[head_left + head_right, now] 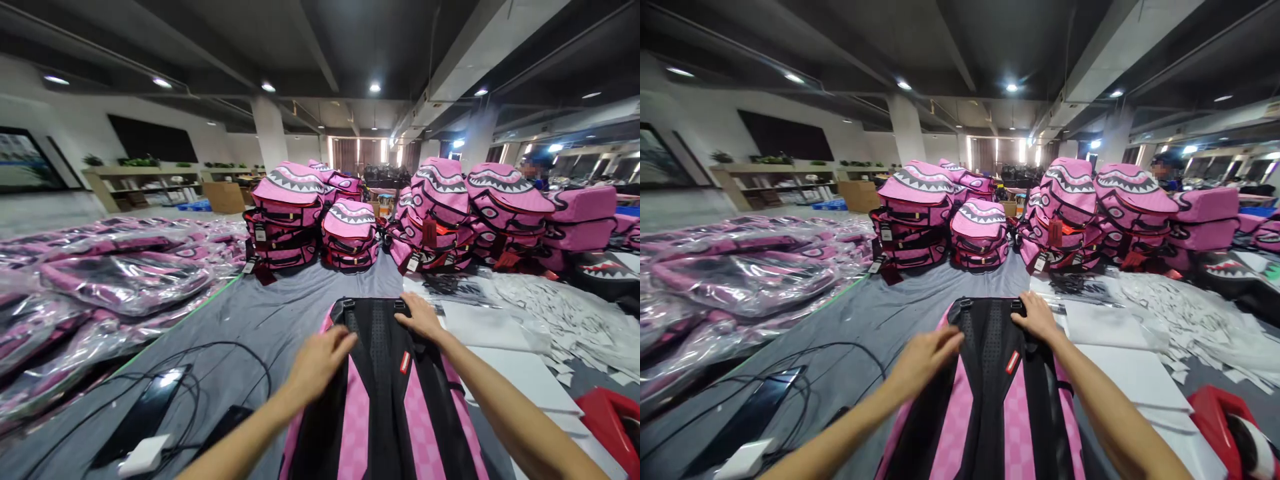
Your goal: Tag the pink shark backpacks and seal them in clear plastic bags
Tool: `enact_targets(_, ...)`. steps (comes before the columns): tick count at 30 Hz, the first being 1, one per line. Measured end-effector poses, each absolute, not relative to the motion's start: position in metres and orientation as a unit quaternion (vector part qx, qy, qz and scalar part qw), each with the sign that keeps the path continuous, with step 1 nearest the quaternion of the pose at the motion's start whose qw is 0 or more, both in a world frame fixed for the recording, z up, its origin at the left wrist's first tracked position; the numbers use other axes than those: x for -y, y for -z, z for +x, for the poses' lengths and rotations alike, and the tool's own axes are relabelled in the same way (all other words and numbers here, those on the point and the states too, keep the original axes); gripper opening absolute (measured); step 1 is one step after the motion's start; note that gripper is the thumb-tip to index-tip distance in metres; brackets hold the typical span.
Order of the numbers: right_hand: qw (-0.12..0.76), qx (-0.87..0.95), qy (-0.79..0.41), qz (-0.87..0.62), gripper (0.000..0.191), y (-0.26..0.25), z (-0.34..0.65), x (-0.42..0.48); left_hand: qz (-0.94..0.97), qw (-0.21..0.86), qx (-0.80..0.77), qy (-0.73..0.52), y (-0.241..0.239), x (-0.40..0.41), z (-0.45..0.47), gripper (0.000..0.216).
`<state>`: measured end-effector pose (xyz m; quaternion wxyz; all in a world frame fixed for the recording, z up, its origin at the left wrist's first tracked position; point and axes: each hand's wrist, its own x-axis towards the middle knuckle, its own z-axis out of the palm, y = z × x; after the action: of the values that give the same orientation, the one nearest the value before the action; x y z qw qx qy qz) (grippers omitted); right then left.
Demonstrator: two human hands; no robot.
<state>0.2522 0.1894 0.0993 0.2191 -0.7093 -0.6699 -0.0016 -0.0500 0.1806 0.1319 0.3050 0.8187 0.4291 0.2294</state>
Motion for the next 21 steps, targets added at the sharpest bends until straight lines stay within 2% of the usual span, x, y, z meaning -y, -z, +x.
enact_targets(1, 0.242, 0.682, 0.010, -0.690, 0.053, -0.096, 0.250, -0.190, 0.820, 0.205, -0.465, -0.264, -0.135, -0.209, -0.045, 0.050)
enact_targets(3, 0.298, 0.709, 0.019, -0.639, 0.048, -0.089, 0.244, -0.190, 0.815, 0.131, -0.506, -0.250, -0.134, -0.255, -0.029, 0.056)
enact_targets(6, 0.380, 0.718, 0.032, -0.582, 0.040, -0.078, 0.240, -0.188, 0.835, 0.120, -0.477, -0.247, -0.114, -0.283, -0.003, 0.044)
enact_targets(10, 0.428, 0.702, 0.102, -0.561, 0.036, -0.059, 0.235, -0.180, 0.845, 0.078, -0.404, -0.342, -0.078, -0.270, -0.003, 0.035)
enact_targets(14, 0.369, 0.714, 0.134, -0.579, 0.039, -0.046, 0.223, -0.154, 0.853, 0.020, -0.354, -0.383, -0.055, -0.244, -0.027, 0.032)
enact_targets(18, 0.287, 0.740, 0.093, -0.601, 0.041, -0.047, 0.217, -0.113, 0.882, 0.008, -0.330, -0.337, -0.043, -0.216, -0.045, 0.028)
enact_targets(21, 0.241, 0.747, 0.035, -0.618, 0.040, -0.054, 0.220, -0.102, 0.906, 0.039, -0.333, -0.259, -0.042, -0.210, -0.045, 0.027)
